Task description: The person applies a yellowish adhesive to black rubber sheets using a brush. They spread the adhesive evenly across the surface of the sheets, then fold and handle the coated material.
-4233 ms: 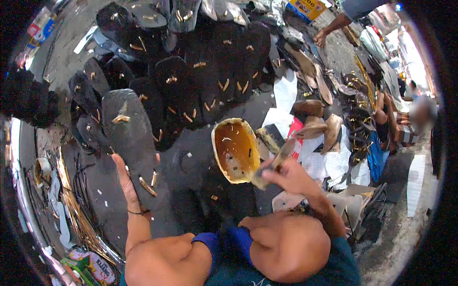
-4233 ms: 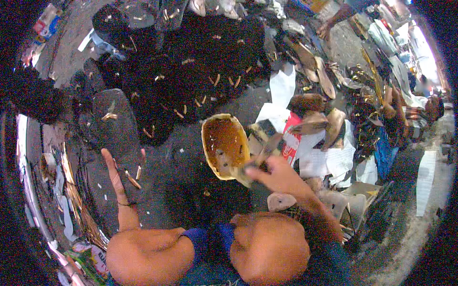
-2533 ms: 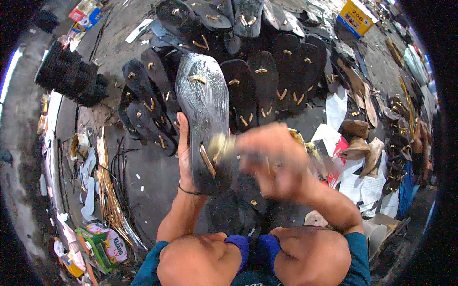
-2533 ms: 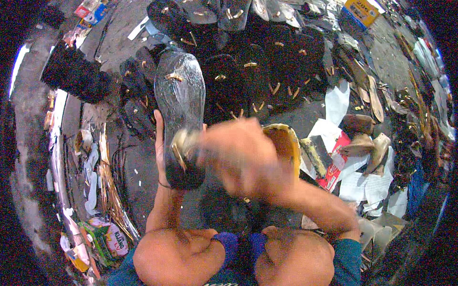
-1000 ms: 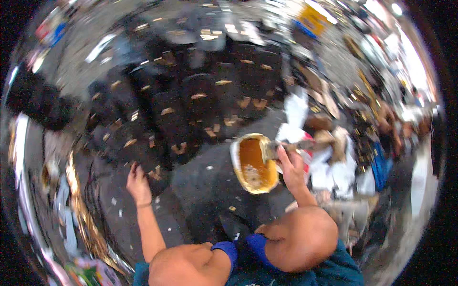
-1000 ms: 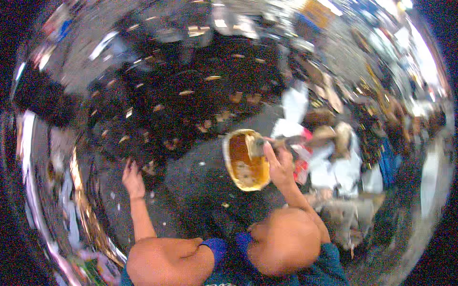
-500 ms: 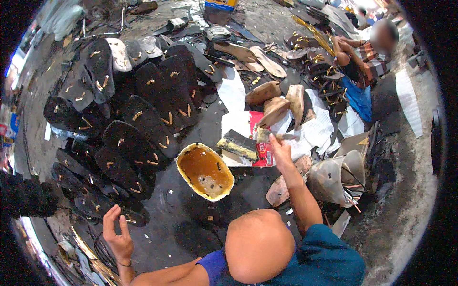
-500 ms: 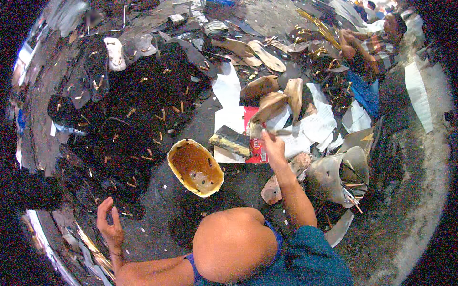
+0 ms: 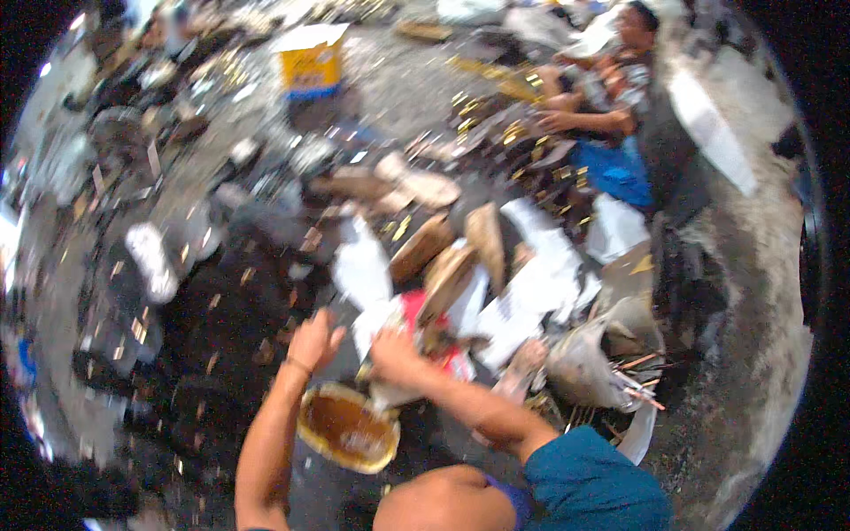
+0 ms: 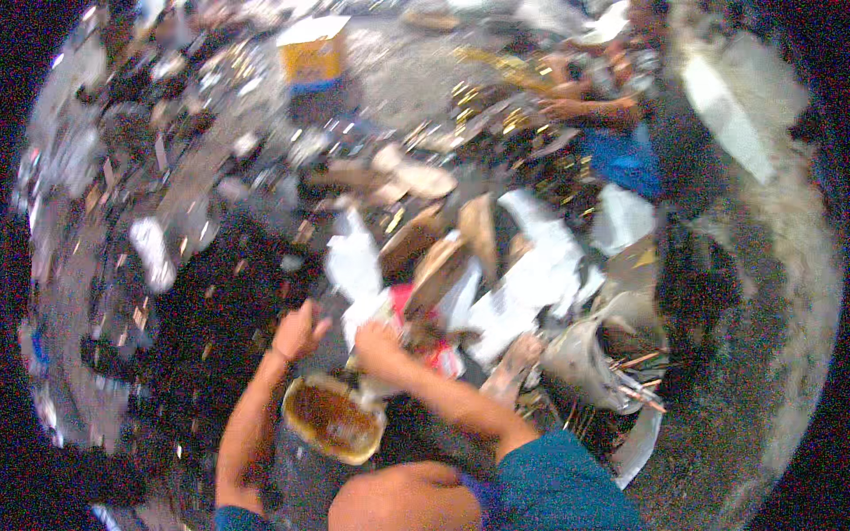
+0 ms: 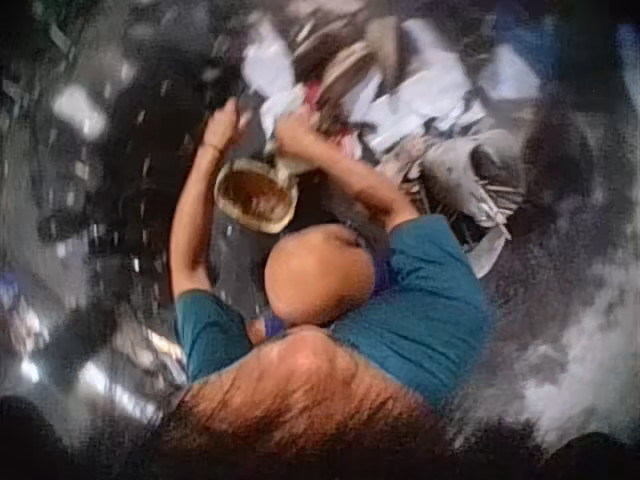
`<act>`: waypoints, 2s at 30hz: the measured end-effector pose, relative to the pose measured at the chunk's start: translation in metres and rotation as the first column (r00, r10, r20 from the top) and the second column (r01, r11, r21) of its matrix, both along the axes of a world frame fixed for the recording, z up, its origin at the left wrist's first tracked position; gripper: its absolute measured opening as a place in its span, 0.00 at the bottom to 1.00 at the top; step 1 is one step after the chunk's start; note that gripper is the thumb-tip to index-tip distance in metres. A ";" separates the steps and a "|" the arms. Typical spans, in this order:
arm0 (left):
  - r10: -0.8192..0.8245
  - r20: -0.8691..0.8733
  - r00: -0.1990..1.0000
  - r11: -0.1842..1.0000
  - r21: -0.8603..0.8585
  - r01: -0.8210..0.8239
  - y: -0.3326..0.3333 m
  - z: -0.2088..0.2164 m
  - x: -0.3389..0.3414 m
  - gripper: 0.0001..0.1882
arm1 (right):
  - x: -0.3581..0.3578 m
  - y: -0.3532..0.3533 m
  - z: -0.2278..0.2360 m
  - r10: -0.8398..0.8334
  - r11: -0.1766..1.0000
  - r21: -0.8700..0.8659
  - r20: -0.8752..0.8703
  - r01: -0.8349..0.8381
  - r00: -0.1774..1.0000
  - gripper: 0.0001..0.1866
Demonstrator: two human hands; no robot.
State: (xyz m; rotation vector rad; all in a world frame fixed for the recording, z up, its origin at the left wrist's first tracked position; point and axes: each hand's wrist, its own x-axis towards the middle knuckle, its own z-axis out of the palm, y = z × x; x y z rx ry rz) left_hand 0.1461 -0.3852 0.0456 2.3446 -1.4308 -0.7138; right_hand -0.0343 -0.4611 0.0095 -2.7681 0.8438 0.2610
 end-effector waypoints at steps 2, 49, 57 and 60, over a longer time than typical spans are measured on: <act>0.081 -0.086 0.993 0.997 -0.005 -0.082 0.002 -0.079 0.013 0.31 | 0.013 -0.004 0.027 0.123 0.970 0.221 -0.098 -0.099 0.988 0.35; 0.097 -0.688 0.719 0.932 -0.191 -0.309 0.073 0.082 -0.114 0.27 | -0.076 0.020 0.126 -0.548 0.791 0.609 0.665 0.056 0.508 0.13; 0.165 -0.850 0.500 0.842 -0.143 -0.521 0.112 0.075 -0.119 0.29 | -0.039 0.032 0.111 -0.508 0.692 0.712 0.599 -0.122 0.619 0.08; 0.143 -0.863 0.484 0.778 -0.204 -0.594 0.111 0.079 -0.118 0.28 | -0.056 0.001 0.122 -0.900 0.250 0.954 0.292 -0.164 0.323 0.18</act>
